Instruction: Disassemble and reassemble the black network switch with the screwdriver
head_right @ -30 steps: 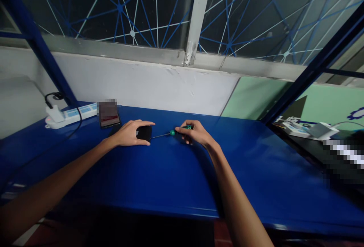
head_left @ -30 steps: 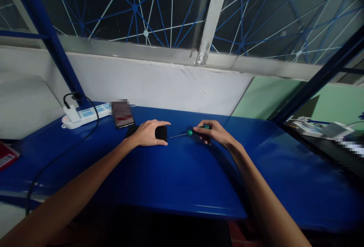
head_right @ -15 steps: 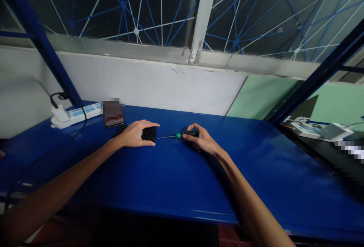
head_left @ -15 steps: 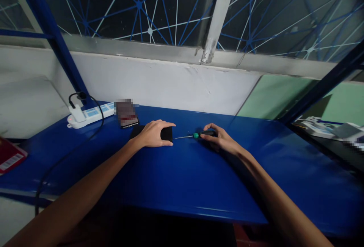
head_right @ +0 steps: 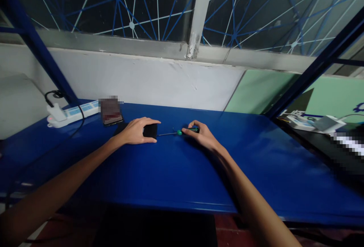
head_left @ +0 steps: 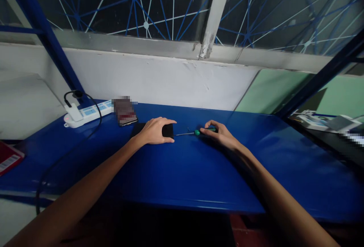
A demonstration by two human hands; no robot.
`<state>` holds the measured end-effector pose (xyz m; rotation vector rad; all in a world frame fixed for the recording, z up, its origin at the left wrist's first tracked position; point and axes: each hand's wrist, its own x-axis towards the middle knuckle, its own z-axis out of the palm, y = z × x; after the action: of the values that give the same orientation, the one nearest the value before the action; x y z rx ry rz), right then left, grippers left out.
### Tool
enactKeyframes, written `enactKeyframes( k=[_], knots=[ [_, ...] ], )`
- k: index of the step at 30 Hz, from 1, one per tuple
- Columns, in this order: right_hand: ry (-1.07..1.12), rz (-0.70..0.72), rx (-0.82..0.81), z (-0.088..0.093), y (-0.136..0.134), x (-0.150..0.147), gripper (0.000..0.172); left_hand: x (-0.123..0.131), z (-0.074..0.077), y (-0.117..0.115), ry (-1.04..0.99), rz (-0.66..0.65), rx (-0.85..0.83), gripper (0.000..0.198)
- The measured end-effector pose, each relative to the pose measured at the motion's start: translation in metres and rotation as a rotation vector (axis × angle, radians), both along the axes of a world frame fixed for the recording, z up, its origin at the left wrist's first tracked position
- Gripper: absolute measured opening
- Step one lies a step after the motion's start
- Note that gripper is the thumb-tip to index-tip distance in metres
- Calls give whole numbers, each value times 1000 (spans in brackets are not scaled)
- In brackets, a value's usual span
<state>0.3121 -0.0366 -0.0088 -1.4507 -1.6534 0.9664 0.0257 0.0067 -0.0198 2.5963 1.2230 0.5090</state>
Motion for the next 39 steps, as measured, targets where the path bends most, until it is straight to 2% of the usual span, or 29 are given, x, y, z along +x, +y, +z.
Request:
enactKeyframes(
  k=[3,9,13,15,17,21,23,25,28,31,36,39],
  knots=[
    [63,-3,-108,2,-1,2,43,4,1,2,3,-25,7,72],
    [-77,-66,40,-4,3,5,54,8,6,2,30,-61,16,71],
    [150,40,-126,0,1,7,42,7,8,1,44,-72,38,72],
    [171,91,-186,3,0,8,42,6,8,1,47,-73,43,72],
    [107,85,-150,3,0,8,40,6,7,0,46,-76,44,72],
    [-168,-84,142,0,2,5,45,8,6,0,8,-109,86,71],
    [-242,-113,236,-1,3,5,44,10,6,1,-7,-128,108,70],
    [-206,-75,232,-1,4,8,39,11,6,3,-10,-141,116,71],
    [-88,5,117,0,4,12,40,11,5,8,-7,-148,116,72],
    [-46,-14,26,-2,3,12,39,10,3,13,-10,-136,123,71],
    [-319,-127,181,-9,7,9,47,9,-1,15,-18,-143,145,69],
    [-268,-99,175,-11,10,11,41,9,-2,15,-18,-148,140,69]
  ],
)
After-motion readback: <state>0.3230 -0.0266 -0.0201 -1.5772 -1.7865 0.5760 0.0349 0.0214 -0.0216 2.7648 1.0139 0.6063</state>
